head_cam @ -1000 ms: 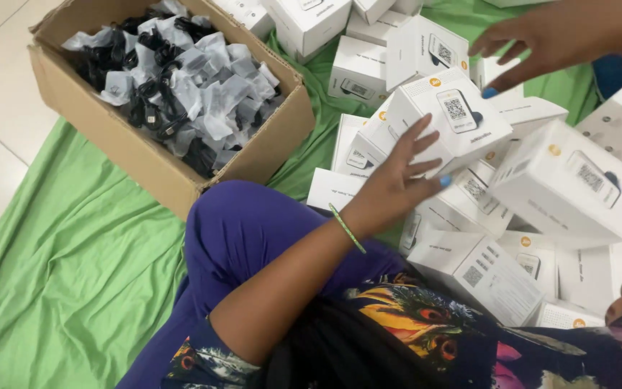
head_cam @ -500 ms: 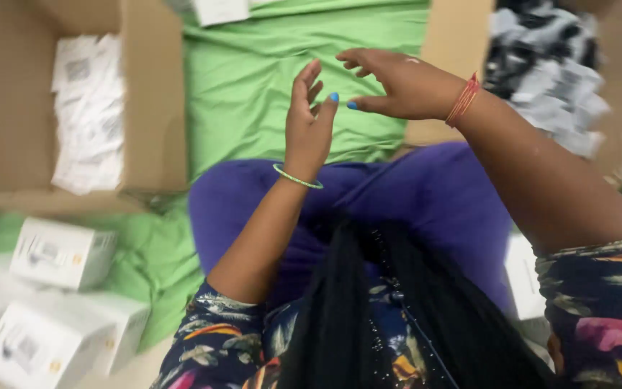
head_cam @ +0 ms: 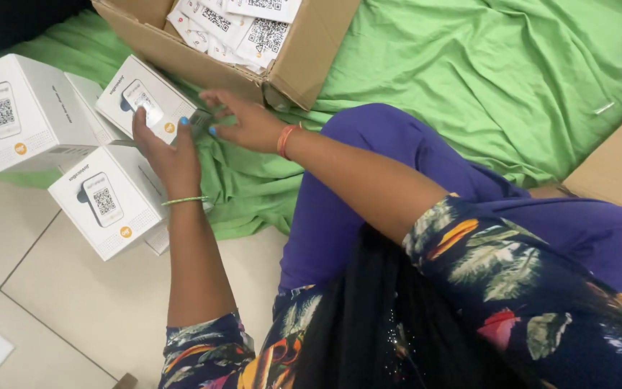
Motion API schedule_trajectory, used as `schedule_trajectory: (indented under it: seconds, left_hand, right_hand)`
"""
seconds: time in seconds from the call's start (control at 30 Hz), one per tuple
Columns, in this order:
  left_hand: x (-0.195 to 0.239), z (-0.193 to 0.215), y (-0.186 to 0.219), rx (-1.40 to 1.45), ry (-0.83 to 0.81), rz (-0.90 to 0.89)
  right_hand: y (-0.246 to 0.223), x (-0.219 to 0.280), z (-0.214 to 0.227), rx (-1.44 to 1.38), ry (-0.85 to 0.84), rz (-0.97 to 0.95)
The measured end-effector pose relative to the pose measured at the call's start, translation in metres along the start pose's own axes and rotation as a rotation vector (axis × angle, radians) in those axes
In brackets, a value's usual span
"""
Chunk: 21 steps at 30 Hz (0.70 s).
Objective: The person packs small electronic components into individual boxes.
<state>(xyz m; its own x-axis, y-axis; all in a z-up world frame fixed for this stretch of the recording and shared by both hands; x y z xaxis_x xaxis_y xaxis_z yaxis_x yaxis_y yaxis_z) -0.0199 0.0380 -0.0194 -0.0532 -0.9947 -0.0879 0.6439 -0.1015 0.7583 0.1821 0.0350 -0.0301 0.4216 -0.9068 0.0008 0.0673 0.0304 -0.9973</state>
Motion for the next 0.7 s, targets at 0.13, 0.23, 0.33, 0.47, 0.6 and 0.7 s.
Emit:
schedule_trajectory:
  seconds: [0.13,0.23,0.33,0.47,0.6,0.7]
  left_hand:
    - [-0.022,-0.023,-0.119,-0.182,-0.038,0.267]
    - [-0.047,-0.028,-0.078,-0.328,-0.038,0.482]
    - [-0.068,-0.041,-0.062,-0.397,-0.023,0.746]
    - [-0.055,-0.049,-0.031,-0.412,0.064,0.777]
    - [-0.017,-0.044,0.001,-0.418,0.143,0.651]
    - [0.022,-0.037,0.003,-0.4,0.167,0.472]
  right_hand:
    - [0.07,0.007,-0.014,0.294,-0.071,-0.086]
    - [0.05,0.004,-0.007,0.158,-0.215,-0.147]
    - [0.058,-0.002,0.003,0.197,-0.173,-0.176]
    - [0.049,-0.004,0.0,0.222,-0.16,-0.093]
    - [0.048,-0.006,-0.002,0.107,-0.157,-0.106]
    - [0.042,-0.003,-0.002,0.221,-0.131,0.002]
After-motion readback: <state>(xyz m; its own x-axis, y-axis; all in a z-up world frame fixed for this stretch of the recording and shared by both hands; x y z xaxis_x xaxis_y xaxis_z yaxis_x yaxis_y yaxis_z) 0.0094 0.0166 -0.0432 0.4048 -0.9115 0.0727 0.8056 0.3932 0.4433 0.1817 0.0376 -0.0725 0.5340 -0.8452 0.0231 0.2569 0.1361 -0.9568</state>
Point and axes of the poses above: each hand's wrist, its own x-axis away from the middle knuckle, its own z-axis out of the back of the hand, y = z × x, the point moved 3 cm from there along -x, towards the middle knuckle, and after that the axes turned 9 degrees about -y, right-handed, at the moved point
